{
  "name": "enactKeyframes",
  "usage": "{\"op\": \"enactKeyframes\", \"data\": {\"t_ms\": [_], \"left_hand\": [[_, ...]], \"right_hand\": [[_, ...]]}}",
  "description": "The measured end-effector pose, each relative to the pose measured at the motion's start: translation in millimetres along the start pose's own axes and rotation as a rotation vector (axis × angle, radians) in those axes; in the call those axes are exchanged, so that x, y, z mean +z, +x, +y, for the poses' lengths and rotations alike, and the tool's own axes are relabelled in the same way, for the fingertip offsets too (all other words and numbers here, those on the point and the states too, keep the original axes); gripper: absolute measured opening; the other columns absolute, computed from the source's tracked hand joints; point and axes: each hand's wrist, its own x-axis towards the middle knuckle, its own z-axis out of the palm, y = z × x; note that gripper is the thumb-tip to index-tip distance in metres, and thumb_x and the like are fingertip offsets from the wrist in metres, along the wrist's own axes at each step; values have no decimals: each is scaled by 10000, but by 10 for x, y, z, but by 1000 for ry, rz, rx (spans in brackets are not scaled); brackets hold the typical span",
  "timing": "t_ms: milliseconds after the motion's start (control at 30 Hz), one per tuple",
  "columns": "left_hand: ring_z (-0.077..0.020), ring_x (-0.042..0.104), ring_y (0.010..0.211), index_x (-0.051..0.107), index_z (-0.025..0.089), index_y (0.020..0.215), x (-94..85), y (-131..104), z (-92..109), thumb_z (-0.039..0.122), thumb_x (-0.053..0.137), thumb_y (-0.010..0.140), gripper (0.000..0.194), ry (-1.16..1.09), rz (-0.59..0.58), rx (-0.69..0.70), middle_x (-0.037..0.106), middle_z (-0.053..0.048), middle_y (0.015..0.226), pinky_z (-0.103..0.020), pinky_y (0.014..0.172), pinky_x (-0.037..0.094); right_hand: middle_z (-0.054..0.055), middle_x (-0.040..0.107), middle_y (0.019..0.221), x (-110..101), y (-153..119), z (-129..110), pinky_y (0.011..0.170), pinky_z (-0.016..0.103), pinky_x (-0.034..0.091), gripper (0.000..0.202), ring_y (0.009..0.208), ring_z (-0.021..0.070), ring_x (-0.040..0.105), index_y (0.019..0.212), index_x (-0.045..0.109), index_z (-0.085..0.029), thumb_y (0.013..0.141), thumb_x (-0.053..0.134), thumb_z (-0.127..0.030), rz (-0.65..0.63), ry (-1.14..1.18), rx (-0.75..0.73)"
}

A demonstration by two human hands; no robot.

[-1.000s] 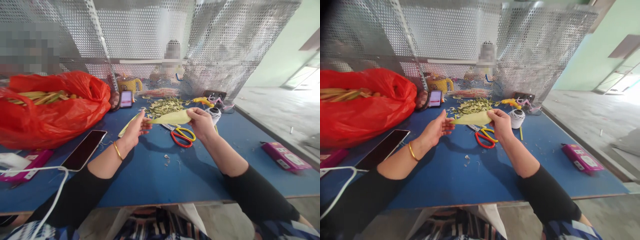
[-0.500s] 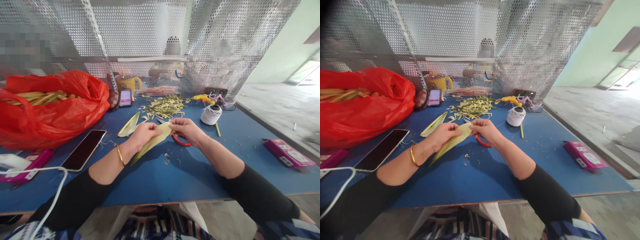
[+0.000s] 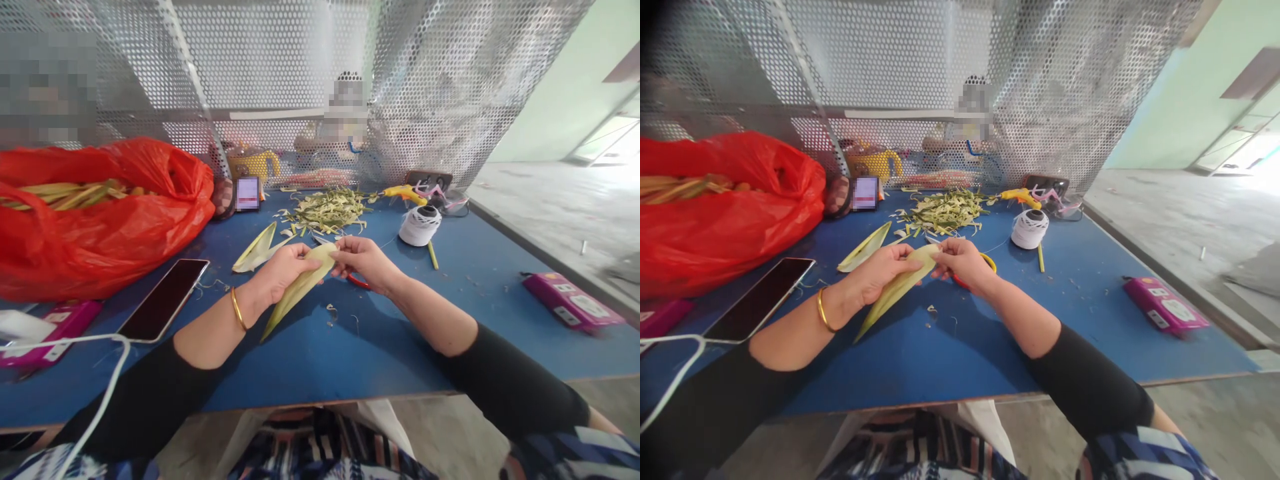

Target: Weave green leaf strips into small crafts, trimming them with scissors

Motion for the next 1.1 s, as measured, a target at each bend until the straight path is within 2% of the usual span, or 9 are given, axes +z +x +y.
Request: {"op": "enactKeyframes", "data": {"t_ms": [133,300,400,500,633,800,967,1033,1100], "left_hand": [[-90,560,487,612,155,756,-1,0,-15,155,784,638,208,4,-32,-17,640,24,605,-202,494,433],[-103,584,517,625,155,739,-32,36,-19,111,762,663,163,-163,-122,-105,643,9,605,-220,545,475],[-104,579,497,647,151,762,-54,57,-13,112,736,700,116,-215,-149,-132,640,2,594,-212,516,470],[-117,619,557,664,139,793,-47,53,-1,89,716,712,108,-241,-152,-150,679,-25,657,-205,532,483],[-138,650,604,646,133,793,-6,24,13,67,726,694,143,-217,-86,-139,696,-46,680,-217,564,501],[-134,634,525,592,142,753,51,-16,17,82,702,724,128,-166,2,-99,677,-34,630,-221,525,487],[-149,632,474,524,174,752,71,-16,23,138,659,787,144,-143,85,-112,644,-7,580,-196,419,429],[-149,629,456,500,183,766,54,6,32,100,634,794,160,-129,122,-108,639,6,576,-191,404,423],[-143,625,444,496,181,789,20,38,41,74,621,796,164,-129,141,-95,646,9,593,-188,400,428]], "right_hand": [[-27,601,458,7,7,8,419,157,453,239,438,96,598,663,549,-154,678,784,-196,6,-13,5],[26,672,588,-21,5,-46,472,176,511,110,499,104,648,736,603,-128,846,605,-136,-38,205,136],[29,680,619,-28,4,-76,468,166,504,129,509,99,657,750,610,-122,862,554,-95,-8,246,154],[18,661,582,-13,-3,-76,450,152,478,125,489,91,642,705,602,-123,829,614,-120,44,198,99],[-17,614,510,22,-8,-63,421,151,443,197,445,85,610,620,563,-143,766,691,-181,117,57,40],[-44,584,477,69,9,-8,420,162,432,196,422,85,592,604,532,-168,768,638,-178,211,-106,-36],[-25,622,542,54,28,14,496,214,477,163,481,114,617,648,519,-187,797,577,-220,199,-244,-96],[5,666,632,-15,11,-52,558,241,493,139,552,133,644,700,535,-185,829,530,-238,167,-424,-107],[46,698,735,-112,-28,-140,630,269,494,135,669,168,671,769,570,-177,853,503,-259,130,-789,-127]]}}
